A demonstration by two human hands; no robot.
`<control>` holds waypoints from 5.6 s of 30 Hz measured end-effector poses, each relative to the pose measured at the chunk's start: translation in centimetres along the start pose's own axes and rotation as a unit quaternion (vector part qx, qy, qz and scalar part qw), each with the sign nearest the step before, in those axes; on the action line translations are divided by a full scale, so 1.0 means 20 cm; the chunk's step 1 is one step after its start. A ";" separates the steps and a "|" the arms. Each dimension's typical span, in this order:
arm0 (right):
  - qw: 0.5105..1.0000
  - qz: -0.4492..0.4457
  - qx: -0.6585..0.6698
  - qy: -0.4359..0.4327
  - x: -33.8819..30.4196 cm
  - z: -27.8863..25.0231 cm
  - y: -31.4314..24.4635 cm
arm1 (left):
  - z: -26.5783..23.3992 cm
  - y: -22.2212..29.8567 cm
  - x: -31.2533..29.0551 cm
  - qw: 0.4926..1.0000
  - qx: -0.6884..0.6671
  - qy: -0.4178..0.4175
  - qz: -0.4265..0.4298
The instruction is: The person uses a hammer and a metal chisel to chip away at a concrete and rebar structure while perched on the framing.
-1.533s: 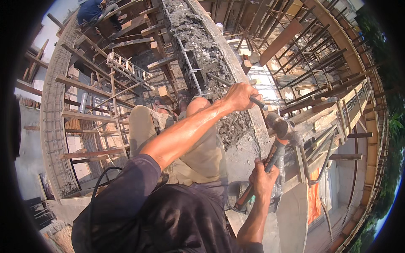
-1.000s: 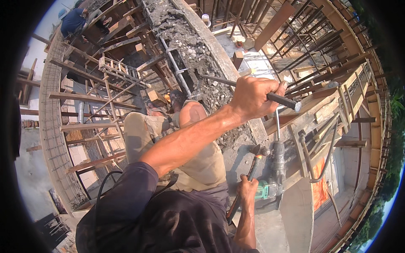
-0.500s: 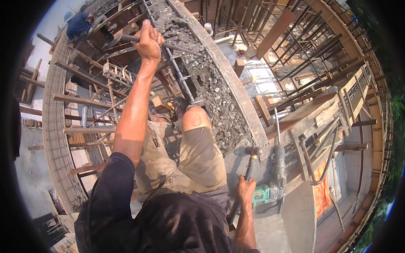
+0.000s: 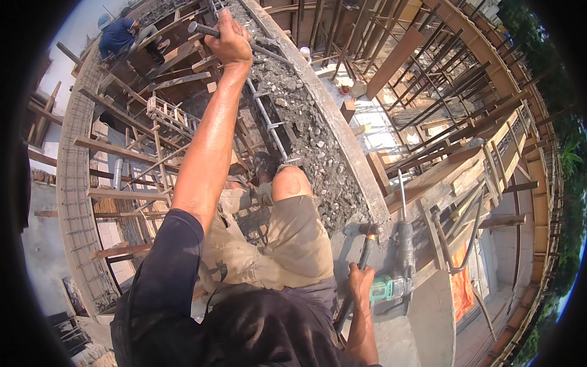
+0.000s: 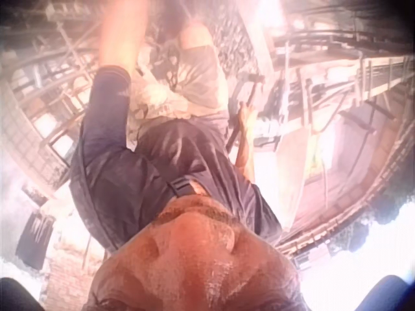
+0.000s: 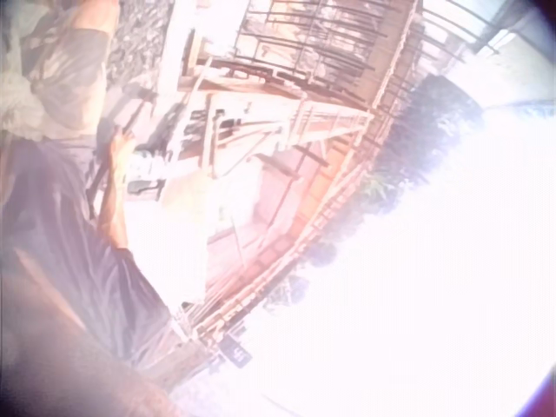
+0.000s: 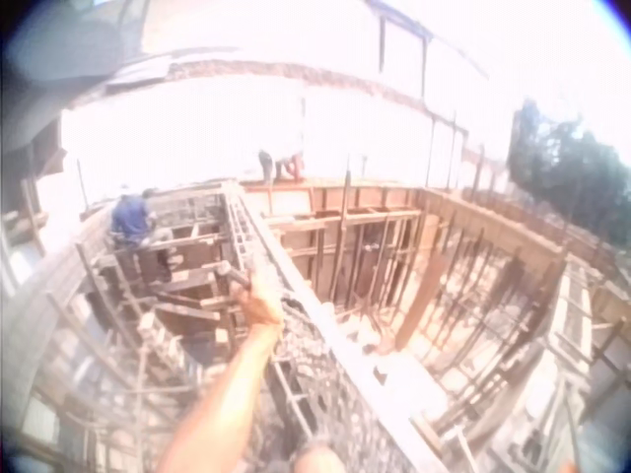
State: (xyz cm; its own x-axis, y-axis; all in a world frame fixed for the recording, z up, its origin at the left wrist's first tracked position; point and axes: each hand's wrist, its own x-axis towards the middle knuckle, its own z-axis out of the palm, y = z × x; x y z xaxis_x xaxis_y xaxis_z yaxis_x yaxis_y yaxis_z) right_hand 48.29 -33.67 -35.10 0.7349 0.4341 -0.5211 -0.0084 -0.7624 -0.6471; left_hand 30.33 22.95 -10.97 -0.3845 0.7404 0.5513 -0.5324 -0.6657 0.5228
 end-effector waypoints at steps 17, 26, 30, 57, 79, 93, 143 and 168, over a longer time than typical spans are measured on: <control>1.000 0.020 0.006 0.011 -0.05 0.02 -0.08 | -0.20 0.30 -0.02 0.977 0.191 -0.087 -0.034; 0.987 -0.014 0.159 -0.019 -0.24 -0.08 -0.42 | 0.18 0.16 -0.83 0.850 0.216 -0.474 0.075; 0.964 -0.074 0.253 -0.014 -0.37 -0.20 -0.76 | 0.19 -0.04 -0.97 0.852 0.218 -0.469 0.082; 0.796 -0.336 0.503 -0.018 -0.37 -0.26 -1.35 | 0.34 -0.17 -1.06 0.877 0.345 -0.314 0.115; 0.957 -0.070 0.249 -0.130 -0.07 -0.20 -0.99 | -0.03 -0.23 -1.43 0.738 0.336 -0.584 0.032; 0.974 0.055 0.214 -0.045 -0.21 -0.28 -0.39 | 0.16 -0.24 -0.34 0.870 0.381 -0.314 0.004; 0.997 0.042 0.039 -0.047 -0.08 0.07 -0.11 | -0.33 -0.20 -0.26 0.974 0.140 -0.102 -0.143; 0.999 -0.021 0.022 -0.024 -0.16 0.00 -0.26 | 0.21 0.16 -0.56 0.930 0.210 -0.302 0.001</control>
State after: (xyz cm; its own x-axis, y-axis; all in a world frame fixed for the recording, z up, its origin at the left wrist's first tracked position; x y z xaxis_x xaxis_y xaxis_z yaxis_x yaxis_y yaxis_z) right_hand 46.03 -31.17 -30.06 0.7019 0.4890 -0.5179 -0.0079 -0.7217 -0.6921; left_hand 36.09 12.19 -12.74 0.1764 0.6367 0.7506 -0.1413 -0.7383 0.6595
